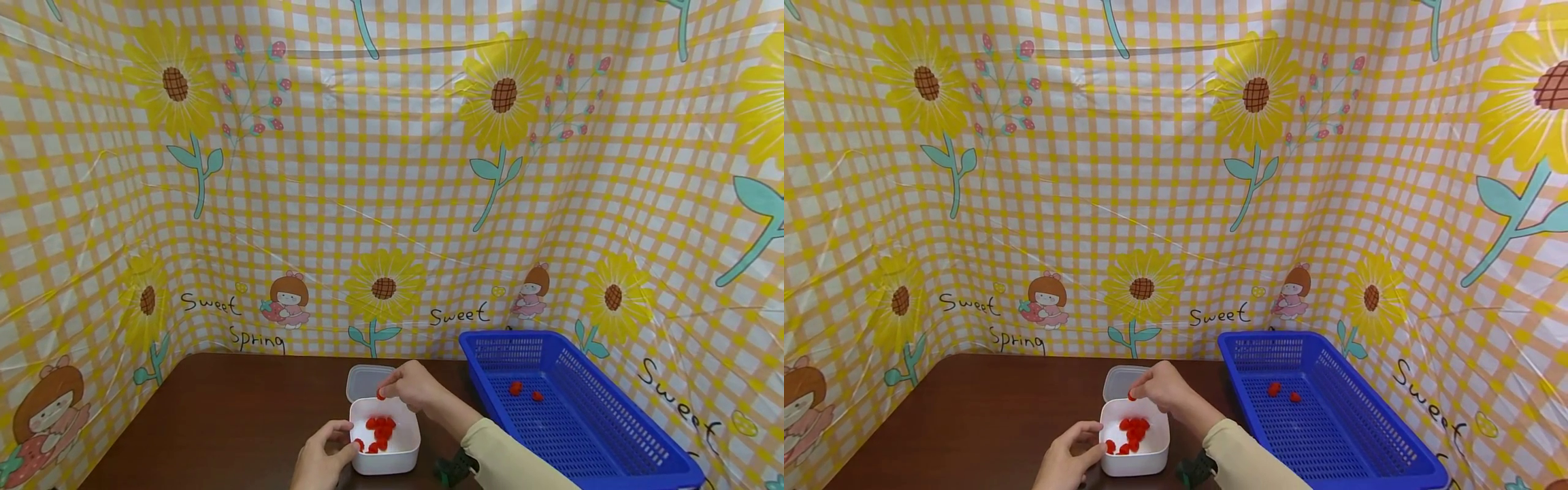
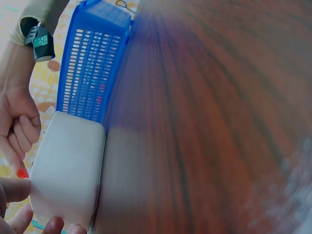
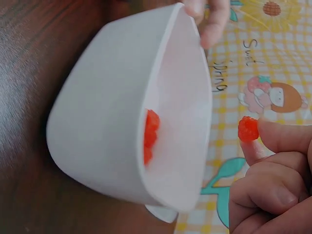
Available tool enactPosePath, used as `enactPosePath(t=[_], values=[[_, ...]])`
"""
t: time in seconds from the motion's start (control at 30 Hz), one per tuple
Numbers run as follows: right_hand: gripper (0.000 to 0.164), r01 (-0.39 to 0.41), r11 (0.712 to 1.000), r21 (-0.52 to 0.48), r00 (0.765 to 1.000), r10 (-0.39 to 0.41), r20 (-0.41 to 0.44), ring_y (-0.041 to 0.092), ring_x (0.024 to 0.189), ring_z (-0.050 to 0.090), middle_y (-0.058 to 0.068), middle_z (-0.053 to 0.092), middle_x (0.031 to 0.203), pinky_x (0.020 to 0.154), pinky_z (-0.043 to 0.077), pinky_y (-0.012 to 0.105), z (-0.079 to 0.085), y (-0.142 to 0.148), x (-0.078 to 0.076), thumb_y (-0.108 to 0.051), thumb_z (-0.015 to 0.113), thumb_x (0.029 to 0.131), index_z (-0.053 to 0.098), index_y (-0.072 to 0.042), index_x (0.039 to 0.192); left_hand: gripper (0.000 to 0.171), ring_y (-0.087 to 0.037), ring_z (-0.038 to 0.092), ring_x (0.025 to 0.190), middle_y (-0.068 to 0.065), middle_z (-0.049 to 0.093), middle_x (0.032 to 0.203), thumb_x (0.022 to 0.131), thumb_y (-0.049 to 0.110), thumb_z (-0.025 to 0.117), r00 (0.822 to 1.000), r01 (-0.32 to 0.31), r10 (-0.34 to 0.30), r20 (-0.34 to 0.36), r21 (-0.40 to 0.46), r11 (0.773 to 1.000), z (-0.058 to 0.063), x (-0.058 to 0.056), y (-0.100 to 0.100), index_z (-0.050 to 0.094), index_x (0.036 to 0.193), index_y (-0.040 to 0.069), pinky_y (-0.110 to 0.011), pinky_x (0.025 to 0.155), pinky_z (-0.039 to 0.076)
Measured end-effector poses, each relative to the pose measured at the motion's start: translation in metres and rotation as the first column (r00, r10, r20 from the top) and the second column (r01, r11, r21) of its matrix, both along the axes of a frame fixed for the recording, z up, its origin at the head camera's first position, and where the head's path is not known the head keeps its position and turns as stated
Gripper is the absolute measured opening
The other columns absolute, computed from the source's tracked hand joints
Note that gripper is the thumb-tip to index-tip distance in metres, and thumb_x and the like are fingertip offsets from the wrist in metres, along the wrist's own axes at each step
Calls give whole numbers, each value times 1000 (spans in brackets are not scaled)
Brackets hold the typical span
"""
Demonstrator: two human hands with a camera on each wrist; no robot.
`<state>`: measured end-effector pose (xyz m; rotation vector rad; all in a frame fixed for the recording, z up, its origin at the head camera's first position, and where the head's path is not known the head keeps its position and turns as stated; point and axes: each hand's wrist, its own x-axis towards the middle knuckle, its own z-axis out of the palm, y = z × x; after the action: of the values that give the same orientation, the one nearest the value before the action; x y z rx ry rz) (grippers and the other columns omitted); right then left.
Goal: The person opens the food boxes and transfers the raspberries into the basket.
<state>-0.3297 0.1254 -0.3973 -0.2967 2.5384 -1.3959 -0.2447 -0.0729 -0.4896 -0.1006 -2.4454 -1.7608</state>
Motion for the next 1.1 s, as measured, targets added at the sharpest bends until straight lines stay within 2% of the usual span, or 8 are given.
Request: enactPosePath(t=[0.03,0.1,0.5,0.63,0.77,1.03,1.1], values=[[12,6,1000,-1,1000,-6,-3,8,40,22,-6,45,56,40,23,20,2,2,-1,-10,72,89,78,-3,96,33,-18,64,82,-5,70,95,85,18,78,1000,1,-1,-4,2,1000,0,0,0,68,115,8,-36,70,49],[12,22,1000,1,1000,-22,-9,9,40,22,-5,34,50,40,23,21,6,5,-3,-11,73,89,78,-3,97,33,-18,64,81,-6,70,95,84,18,78,1000,1,-1,-10,6,1000,-1,0,0,68,114,8,-36,70,49],[15,111,994,-1,993,-111,-41,10,42,18,-5,27,51,41,19,23,23,25,-10,-8,71,89,77,-3,102,32,-16,63,79,-4,70,94,84,19,78,1000,-6,6,0,2,1000,0,-1,1,69,113,10,-36,70,48],[14,147,989,-12,988,-147,-50,9,43,17,-6,27,51,41,19,23,27,35,-14,-7,71,89,76,-2,100,32,-16,62,79,-4,71,94,84,19,79,1000,-3,3,0,1,1000,0,-1,1,69,113,10,-35,71,48],[15,151,988,-39,987,-152,-52,7,43,17,-7,27,51,41,18,22,32,47,-18,-7,71,89,75,1,101,32,-16,62,79,-4,71,94,84,18,78,1000,-3,3,-6,1,1000,0,-1,1,68,113,9,-36,70,48],[24,144,987,-71,989,-147,-35,6,44,15,-9,26,51,42,18,22,44,75,-23,-8,68,92,72,6,111,32,-16,64,77,-4,70,94,85,19,78,1000,-5,5,10,3,1000,-1,-1,1,68,113,8,-35,71,48],[25,149,986,-74,988,-152,-39,5,44,15,-9,31,52,43,18,22,46,80,-24,-8,66,93,71,7,112,32,-15,63,77,-4,70,94,85,19,78,1000,-4,4,14,4,1000,-2,0,0,68,114,8,-35,70,49]])
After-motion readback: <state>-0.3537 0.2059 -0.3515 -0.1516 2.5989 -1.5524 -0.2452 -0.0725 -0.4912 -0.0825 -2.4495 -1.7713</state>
